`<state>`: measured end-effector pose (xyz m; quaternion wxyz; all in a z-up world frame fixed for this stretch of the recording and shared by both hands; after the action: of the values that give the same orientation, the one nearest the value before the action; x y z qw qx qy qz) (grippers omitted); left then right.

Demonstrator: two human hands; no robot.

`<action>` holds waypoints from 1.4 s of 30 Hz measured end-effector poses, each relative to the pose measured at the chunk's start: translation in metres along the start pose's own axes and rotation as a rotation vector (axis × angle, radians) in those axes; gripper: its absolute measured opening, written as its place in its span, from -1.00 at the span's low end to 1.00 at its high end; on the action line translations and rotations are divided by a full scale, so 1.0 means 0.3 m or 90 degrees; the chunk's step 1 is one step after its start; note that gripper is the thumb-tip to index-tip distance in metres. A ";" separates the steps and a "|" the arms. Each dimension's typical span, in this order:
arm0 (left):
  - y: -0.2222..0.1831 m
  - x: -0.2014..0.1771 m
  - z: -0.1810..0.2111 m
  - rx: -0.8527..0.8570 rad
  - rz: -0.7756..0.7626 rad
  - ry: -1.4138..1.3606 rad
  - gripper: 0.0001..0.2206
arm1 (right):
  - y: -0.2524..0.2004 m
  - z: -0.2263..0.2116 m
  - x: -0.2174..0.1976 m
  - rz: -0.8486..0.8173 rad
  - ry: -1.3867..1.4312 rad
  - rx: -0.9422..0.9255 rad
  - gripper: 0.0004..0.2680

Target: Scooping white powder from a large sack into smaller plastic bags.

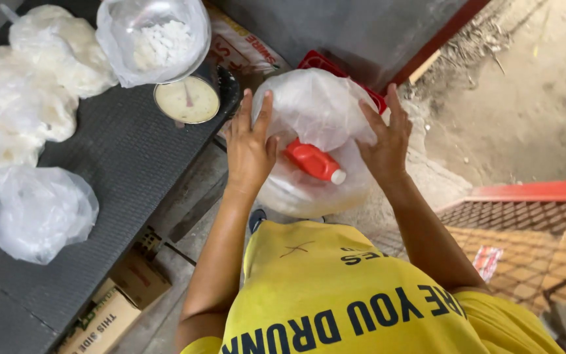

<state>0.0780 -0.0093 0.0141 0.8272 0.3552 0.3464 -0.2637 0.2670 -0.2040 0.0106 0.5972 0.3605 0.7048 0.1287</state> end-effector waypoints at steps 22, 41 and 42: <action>0.191 0.021 -0.238 -0.299 0.122 -0.400 -0.85 | 0.135 0.574 0.312 -0.068 0.777 0.712 -0.76; 0.126 0.094 -0.367 -0.619 -0.152 -0.474 -0.67 | 0.220 0.430 0.290 -0.613 0.507 0.421 -0.59; 0.147 0.055 -0.326 -0.603 -0.191 -0.433 -0.63 | 0.249 0.379 0.288 -0.725 0.481 0.202 -0.64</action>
<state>0.0807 0.0899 -0.0303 0.9136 -0.2093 0.1883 -0.2933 0.3974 -0.1224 -0.0374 0.2264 -0.0517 0.9535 -0.1924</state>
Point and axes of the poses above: each hand's wrist, its own y-axis towards the middle knuckle, its own x-axis out of the palm, z = x × y, the point moved 5 cm from there along y, towards the middle knuckle, and after that the axes turned 6 degrees about -x, right-handed, at the moved point
